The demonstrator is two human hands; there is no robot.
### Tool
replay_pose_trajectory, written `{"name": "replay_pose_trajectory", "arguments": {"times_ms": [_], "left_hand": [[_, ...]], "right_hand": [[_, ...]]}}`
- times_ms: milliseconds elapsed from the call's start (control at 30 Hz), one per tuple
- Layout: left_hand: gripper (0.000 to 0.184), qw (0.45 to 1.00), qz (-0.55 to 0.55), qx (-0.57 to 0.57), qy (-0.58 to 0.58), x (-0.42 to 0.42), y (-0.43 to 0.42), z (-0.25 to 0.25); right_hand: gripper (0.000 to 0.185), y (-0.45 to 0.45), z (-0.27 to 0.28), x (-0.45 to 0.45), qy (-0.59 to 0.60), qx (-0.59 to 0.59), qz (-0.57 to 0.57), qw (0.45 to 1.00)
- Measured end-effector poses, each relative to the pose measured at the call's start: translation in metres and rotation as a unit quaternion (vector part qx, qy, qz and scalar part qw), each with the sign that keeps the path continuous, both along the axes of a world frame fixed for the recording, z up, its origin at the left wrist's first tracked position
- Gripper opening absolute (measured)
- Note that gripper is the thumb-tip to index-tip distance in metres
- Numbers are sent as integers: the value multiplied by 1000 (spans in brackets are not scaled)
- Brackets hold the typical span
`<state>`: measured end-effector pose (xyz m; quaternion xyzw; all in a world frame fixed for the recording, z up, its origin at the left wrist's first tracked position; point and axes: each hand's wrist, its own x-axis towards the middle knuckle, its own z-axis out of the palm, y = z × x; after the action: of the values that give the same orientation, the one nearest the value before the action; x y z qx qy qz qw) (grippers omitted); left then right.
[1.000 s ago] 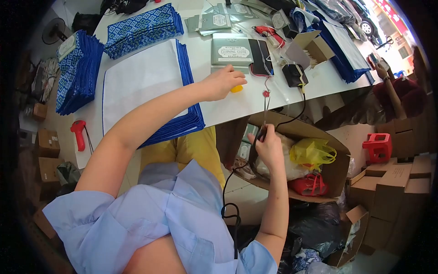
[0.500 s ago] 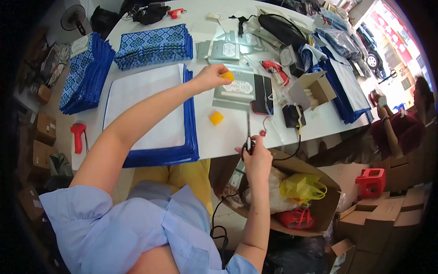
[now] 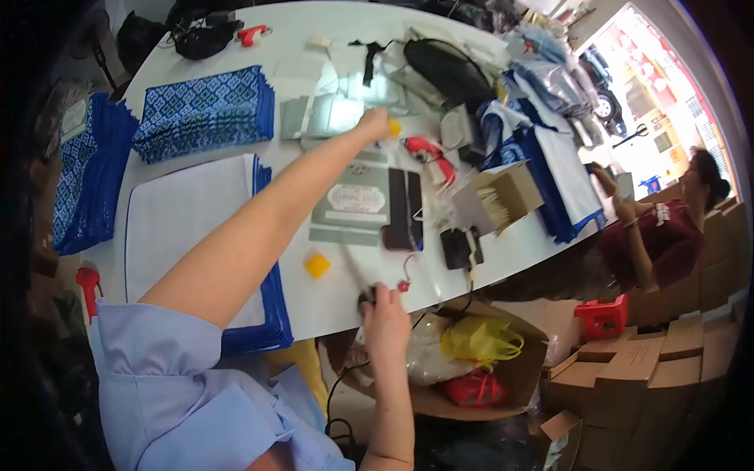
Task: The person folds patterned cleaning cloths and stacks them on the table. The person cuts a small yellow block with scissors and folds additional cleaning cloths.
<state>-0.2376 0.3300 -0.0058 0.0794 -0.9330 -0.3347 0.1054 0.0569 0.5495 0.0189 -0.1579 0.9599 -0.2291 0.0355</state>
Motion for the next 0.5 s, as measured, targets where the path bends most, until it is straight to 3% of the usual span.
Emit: {"name": "replay_pose_trajectory", "arguments": {"times_ms": [33, 67, 133, 200, 233, 300, 433, 500], "left_hand": [[34, 1000, -6, 9, -8, 3, -3, 0], [40, 997, -6, 10, 72, 5, -8, -4], [47, 988, -18, 58, 144, 47, -18, 19], [42, 962, -79, 32, 258, 75, -39, 23], [32, 991, -85, 44, 91, 144, -40, 65], [24, 965, -161, -33, 207, 205, -64, 62], [21, 966, -163, -105, 174, 338, -85, 71], [22, 987, -117, -27, 104, 388, -83, 75]], "right_hand": [[34, 4, -2, 2, 20, 45, -3, 999], [31, 10, -12, -2, 71, 63, -1, 995], [29, 8, -2, -6, 50, 81, -38, 995], [28, 8, 1, -9, 99, 58, -19, 993], [30, 7, 2, -6, 113, 31, -14, 993], [31, -6, 4, 0, 129, 0, 16, 992], [38, -47, 2, 10, 152, -91, 81, 981], [40, -63, 0, 7, 173, -103, 102, 974]]}}
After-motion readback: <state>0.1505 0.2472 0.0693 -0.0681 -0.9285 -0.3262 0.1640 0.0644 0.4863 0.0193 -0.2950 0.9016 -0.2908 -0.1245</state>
